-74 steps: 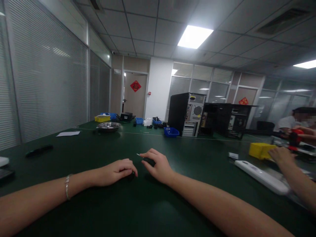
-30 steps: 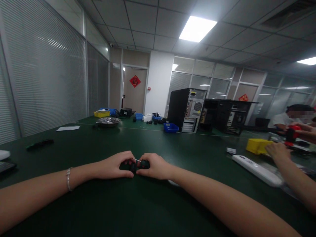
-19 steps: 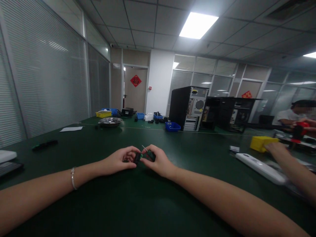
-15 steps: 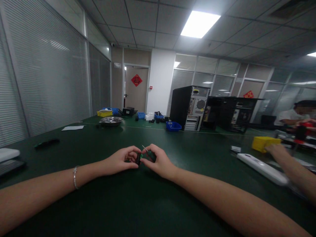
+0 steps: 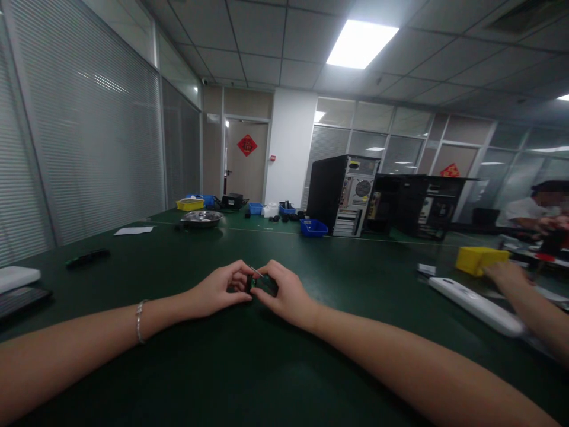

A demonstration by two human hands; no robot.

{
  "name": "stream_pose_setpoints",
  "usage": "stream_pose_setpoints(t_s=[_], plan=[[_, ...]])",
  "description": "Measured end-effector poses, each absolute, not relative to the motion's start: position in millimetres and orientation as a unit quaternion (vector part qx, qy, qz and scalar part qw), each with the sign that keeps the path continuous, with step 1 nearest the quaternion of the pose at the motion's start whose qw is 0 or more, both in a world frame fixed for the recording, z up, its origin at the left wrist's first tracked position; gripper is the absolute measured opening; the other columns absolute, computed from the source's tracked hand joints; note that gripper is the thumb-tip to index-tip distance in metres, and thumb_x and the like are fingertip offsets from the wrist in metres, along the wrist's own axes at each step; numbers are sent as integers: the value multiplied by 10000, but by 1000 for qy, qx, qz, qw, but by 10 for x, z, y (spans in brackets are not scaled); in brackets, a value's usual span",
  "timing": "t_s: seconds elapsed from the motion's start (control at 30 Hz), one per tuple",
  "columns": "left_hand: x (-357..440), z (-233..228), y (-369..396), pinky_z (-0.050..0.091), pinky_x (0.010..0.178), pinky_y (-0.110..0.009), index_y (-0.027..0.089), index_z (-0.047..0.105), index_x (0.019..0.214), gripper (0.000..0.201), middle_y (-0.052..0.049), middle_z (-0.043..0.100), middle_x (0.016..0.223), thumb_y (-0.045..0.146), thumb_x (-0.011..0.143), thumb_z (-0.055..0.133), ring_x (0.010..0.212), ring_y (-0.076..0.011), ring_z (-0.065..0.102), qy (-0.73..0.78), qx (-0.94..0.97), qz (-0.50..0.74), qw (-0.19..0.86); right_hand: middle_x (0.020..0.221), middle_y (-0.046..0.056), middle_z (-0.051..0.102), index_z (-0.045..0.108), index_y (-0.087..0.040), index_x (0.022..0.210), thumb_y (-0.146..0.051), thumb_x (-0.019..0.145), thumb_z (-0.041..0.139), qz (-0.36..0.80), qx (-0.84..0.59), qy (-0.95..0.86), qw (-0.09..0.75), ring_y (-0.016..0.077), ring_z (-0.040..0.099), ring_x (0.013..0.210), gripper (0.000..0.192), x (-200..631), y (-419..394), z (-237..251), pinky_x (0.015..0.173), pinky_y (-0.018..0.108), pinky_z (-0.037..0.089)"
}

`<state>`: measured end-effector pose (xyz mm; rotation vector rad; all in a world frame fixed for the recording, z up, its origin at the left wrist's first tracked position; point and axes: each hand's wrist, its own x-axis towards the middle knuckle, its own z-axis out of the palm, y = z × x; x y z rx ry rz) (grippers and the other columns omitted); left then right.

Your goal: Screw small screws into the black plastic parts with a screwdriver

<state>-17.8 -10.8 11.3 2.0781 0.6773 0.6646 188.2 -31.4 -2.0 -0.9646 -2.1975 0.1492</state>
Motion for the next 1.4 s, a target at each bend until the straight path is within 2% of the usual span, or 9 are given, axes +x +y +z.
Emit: stream_pose_setpoints(t_s=[0.23,0.5,0.73,0.8,0.9,1.03,1.13,1.27,1.4], plan=[[-172,63,-69,477,820,-356,165,463,1038,352,-34,592,969,220,747,652,884,-167,588,274,817,262,434,971,38,549,546,-201,1037,-275,810,589,40,-359,-875,323,161,548,844,243,1914,-313,7,721,259,436],[-133,65,-79,474,812,-362,165,465,1067,360,-55,614,979,281,771,635,889,-186,602,263,764,280,519,985,30,548,533,-219,1040,-277,823,563,16,-357,-882,307,155,552,847,227,1875,-339,32,704,246,434],[-105,25,0,462,806,-344,144,554,1047,316,-72,620,995,336,799,589,868,-190,595,278,728,296,553,1014,33,549,529,-226,1052,-276,828,559,-4,-379,-874,306,162,554,852,232,1813,-341,6,668,249,427],[-120,26,37,458,807,-343,141,571,1033,307,-72,626,981,336,796,590,868,-191,592,285,731,298,544,1016,33,558,532,-231,1052,-252,825,559,20,-373,-870,323,166,554,864,229,1810,-321,-7,691,260,429],[-224,13,207,457,808,-345,141,573,1041,306,-81,631,980,345,813,561,877,-197,593,305,731,332,512,994,40,574,497,-222,1104,-244,826,547,81,-386,-822,410,173,554,877,283,1886,-205,16,753,282,434],[-596,-16,676,462,824,-348,141,561,1058,314,-86,642,980,349,824,538,893,-199,599,361,690,435,452,955,68,561,440,-171,1153,-332,888,407,104,-487,-687,529,175,551,797,312,2189,117,68,685,285,446],[-1000,2,1044,480,796,-307,126,557,1039,278,-63,656,934,288,813,557,851,-178,607,435,632,517,379,898,66,573,482,-154,1112,-340,889,362,94,-543,-682,480,184,540,754,315,2424,331,20,657,304,438],[-1539,72,1292,468,783,-246,105,510,1014,172,-21,636,873,186,868,469,826,-132,579,515,556,582,295,807,33,606,598,-160,921,-300,833,487,120,-538,-739,387,165,548,709,199,2499,386,-89,638,280,428],[-1895,50,1311,446,681,-216,93,513,900,133,3,593,713,170,895,404,714,-116,530,589,502,586,242,861,20,634,620,-208,944,-276,813,548,113,-502,-803,299,156,565,731,164,2407,257,-88,632,255,407]])
